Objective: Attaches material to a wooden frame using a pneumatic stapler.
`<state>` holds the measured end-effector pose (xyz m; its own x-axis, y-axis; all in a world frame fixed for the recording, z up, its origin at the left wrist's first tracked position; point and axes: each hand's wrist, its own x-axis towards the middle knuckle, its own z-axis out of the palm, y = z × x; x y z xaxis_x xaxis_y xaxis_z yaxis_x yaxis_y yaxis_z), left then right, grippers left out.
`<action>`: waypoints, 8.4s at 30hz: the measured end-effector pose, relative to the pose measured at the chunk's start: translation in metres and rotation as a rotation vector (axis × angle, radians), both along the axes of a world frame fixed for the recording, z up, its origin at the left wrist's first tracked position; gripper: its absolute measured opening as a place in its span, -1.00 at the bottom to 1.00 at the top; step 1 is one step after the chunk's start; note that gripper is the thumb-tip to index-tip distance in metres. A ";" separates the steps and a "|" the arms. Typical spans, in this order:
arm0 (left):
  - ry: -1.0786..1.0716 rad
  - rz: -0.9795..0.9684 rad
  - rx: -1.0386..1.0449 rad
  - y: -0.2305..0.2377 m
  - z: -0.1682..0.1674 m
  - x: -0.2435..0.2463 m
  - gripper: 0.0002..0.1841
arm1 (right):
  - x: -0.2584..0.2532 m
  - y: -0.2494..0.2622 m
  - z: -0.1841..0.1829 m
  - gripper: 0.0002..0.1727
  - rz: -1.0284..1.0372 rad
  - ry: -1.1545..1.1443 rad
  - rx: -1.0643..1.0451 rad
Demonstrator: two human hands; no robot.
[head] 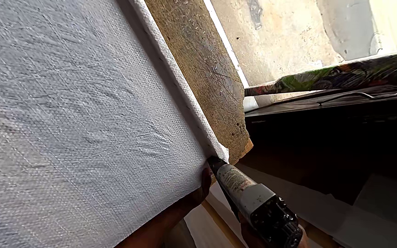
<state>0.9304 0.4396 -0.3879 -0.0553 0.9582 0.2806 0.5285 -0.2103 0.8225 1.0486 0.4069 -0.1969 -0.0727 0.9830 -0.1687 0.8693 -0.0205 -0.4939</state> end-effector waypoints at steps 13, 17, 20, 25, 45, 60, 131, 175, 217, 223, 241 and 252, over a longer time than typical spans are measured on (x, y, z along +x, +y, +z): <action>-0.024 0.029 0.029 0.004 0.000 0.000 -0.58 | -0.006 0.002 0.006 -0.77 -0.169 0.133 -0.093; 0.046 -0.077 -0.008 0.003 0.005 -0.005 -0.72 | -0.013 -0.006 0.000 -0.79 -0.160 0.108 -0.070; -0.108 -0.255 -0.141 -0.003 0.012 -0.022 -0.75 | -0.017 -0.013 0.018 -0.75 -0.193 0.249 -0.169; -0.959 -0.088 -0.671 -0.045 0.040 -0.081 -0.45 | -0.016 -0.020 0.025 -0.80 -0.242 0.279 -0.131; -0.173 -0.173 -0.060 -0.058 -0.015 -0.095 -0.52 | -0.059 -0.027 0.005 -0.76 -0.042 0.179 -0.121; -0.842 0.191 -0.404 -0.130 0.032 -0.184 -0.49 | -0.087 -0.058 0.010 -0.76 -0.081 0.218 -0.247; -0.567 0.085 -0.255 -0.256 0.004 -0.413 -0.57 | -0.338 -0.189 0.010 -0.68 -0.018 0.141 -0.329; -0.287 -0.068 -0.420 -0.312 0.031 -0.556 -0.41 | -0.498 -0.267 0.021 -0.63 -0.020 0.164 -0.413; -0.621 0.180 -0.443 -0.444 0.047 -0.745 -0.36 | -0.652 -0.341 0.014 -0.80 -0.088 0.109 -0.189; -0.572 0.034 -0.342 -0.442 0.013 -0.757 -0.46 | -0.697 -0.362 0.016 -0.83 -0.079 0.098 -0.189; -0.894 0.409 -0.454 -0.495 0.059 -0.847 -0.44 | -0.730 -0.381 0.021 -0.77 0.093 0.159 -0.252; -0.560 0.101 -0.414 -0.507 0.021 -0.868 -0.42 | -0.796 -0.412 0.013 -0.77 0.111 0.113 -0.199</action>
<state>0.0621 -0.0674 -0.3668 -0.1789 0.9626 -0.2033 0.0026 0.2071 0.9783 0.2521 -0.0055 -0.1841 -0.2079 0.9161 -0.3428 0.8112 -0.0343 -0.5837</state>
